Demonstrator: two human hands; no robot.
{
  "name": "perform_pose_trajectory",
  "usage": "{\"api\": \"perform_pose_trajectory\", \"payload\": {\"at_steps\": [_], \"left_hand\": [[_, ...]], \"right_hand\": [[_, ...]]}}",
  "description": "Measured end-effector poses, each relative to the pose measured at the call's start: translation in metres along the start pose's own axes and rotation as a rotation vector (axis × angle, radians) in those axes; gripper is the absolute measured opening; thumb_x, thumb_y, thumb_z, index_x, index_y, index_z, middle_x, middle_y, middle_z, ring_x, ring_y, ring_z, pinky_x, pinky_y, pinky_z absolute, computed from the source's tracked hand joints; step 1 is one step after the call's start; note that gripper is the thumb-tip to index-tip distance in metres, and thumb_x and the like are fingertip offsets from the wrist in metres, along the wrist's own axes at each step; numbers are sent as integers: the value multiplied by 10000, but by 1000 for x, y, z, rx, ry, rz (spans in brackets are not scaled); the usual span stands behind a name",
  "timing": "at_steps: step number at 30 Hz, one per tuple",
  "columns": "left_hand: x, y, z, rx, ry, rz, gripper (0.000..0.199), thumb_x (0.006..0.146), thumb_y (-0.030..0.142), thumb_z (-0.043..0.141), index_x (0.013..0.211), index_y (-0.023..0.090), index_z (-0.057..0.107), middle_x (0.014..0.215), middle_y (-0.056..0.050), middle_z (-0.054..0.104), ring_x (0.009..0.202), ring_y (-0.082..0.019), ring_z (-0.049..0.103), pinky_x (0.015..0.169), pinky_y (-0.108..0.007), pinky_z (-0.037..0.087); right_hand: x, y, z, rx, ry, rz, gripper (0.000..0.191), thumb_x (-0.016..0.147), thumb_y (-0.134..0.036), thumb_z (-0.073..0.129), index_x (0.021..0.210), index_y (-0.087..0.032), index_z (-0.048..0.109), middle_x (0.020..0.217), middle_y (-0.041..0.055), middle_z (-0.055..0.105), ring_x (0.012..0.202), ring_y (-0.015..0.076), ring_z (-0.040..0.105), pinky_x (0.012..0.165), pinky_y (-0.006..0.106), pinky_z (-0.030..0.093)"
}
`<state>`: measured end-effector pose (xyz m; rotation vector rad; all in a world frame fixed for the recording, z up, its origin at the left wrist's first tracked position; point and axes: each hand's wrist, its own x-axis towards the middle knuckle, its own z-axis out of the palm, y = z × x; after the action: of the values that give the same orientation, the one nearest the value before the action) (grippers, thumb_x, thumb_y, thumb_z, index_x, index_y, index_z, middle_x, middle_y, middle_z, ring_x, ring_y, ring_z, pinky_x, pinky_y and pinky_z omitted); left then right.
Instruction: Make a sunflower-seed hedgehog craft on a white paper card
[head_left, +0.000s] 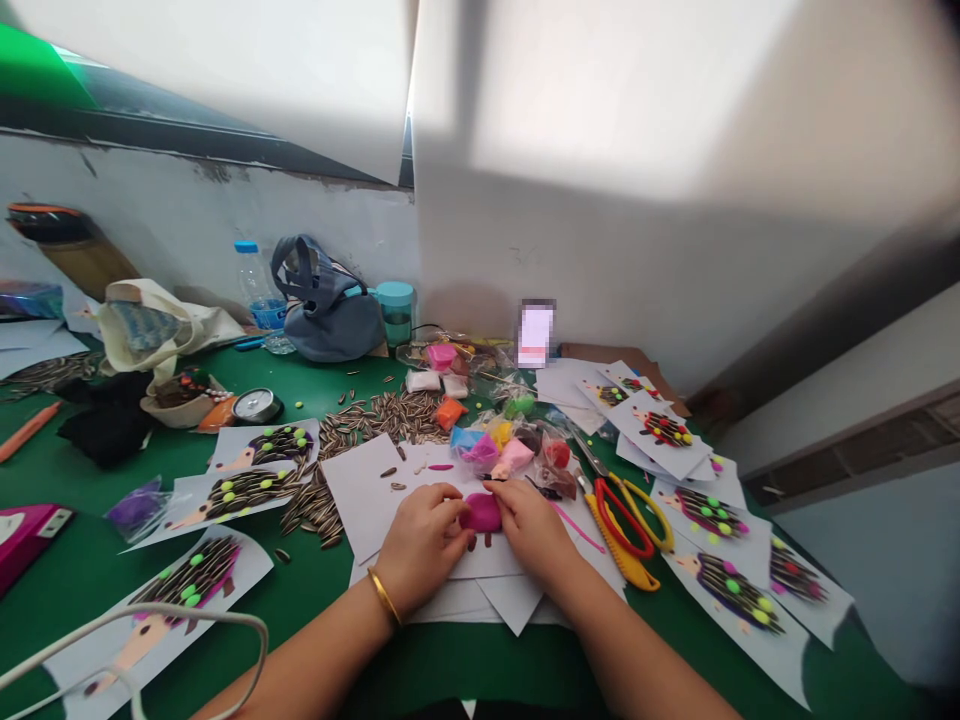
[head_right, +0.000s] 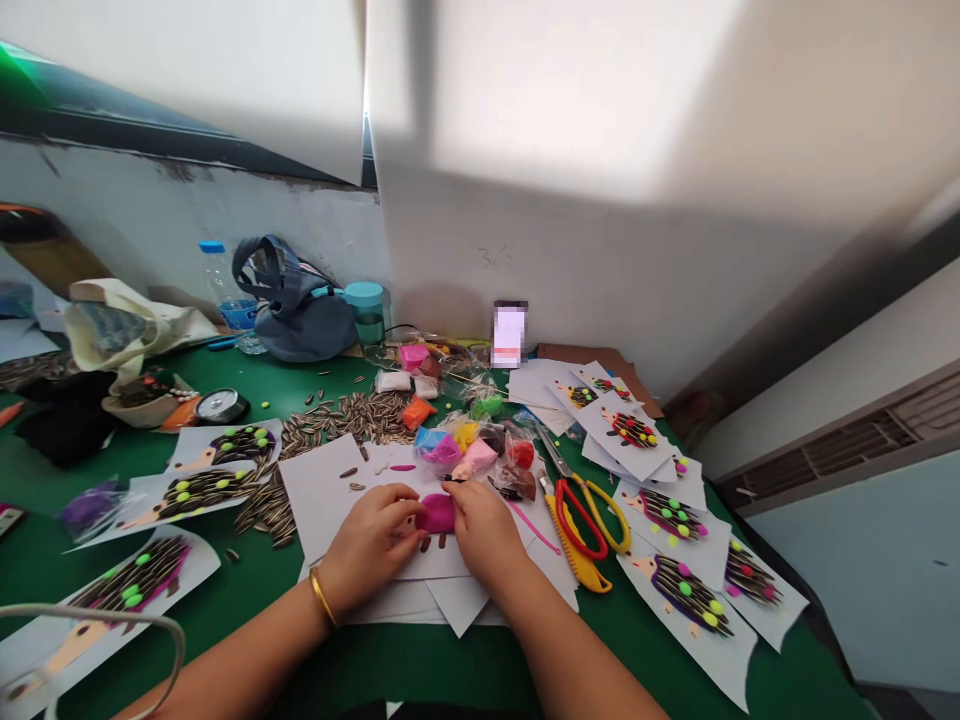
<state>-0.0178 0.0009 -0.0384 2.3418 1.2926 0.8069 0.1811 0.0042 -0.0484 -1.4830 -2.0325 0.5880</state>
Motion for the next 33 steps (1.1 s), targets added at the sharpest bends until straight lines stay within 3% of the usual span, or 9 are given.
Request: {"api": "perform_pose_trajectory", "payload": {"at_steps": [3, 7, 11, 21, 26, 33], "left_hand": [[-2, 4, -2, 65, -22, 18, 301, 721, 250, 768, 1007, 234, 673, 1173, -86, 648, 1073, -287, 584, 924, -455, 460], [-4, 7, -1, 97, -93, 50, 624, 676, 277, 809, 1253, 280, 575, 1358, -78, 584, 1266, -327, 488, 1033, -511, 377], [-5, 6, 2, 96, -149, 35, 758, 666, 289, 818, 1355, 293, 501, 1405, -81, 557, 1317, -335, 452, 1059, -528, 346], [-6, 4, 3, 77, -153, 19, 787, 653, 298, 832, 1366, 303, 500, 1405, -87, 554, 1306, -344, 462, 1058, -533, 344], [-6, 4, 3, 96, -159, 6, 797, 639, 303, 842, 1359, 292, 501, 1409, -90, 548, 1306, -350, 458, 1056, -545, 347], [-7, 2, 6, 84, -138, 9, 769, 658, 333, 825, 1356, 286, 506, 1377, -93, 569, 1293, -337, 469, 1065, -526, 347]], "right_hand": [[0, 2, 0, 8, -1, -2, 466, 868, -47, 423, 1262, -183, 631, 1206, 99, 669, 1142, 218, 602, 1015, 391, 471], [-1, 1, -2, 23, 5, 10, 500, 861, -38, 405, 1296, -181, 607, 1247, 107, 657, 1162, 214, 599, 1035, 405, 462], [-2, -3, -5, 17, -14, 14, 534, 841, -35, 400, 1326, -162, 582, 1275, 127, 643, 1186, 226, 592, 1047, 423, 460], [-8, -1, -20, -39, 60, -14, 614, 792, -9, 400, 1358, -205, 535, 1225, 94, 652, 1059, 201, 632, 960, 385, 518], [-18, -2, -26, -128, 57, -65, 585, 792, -14, 400, 1328, -189, 558, 1240, 94, 645, 1141, 232, 580, 1011, 426, 475], [-27, -5, -15, -149, 6, -117, 600, 744, -9, 430, 1288, -208, 589, 1279, 68, 632, 1228, 247, 502, 1069, 459, 410]]}}
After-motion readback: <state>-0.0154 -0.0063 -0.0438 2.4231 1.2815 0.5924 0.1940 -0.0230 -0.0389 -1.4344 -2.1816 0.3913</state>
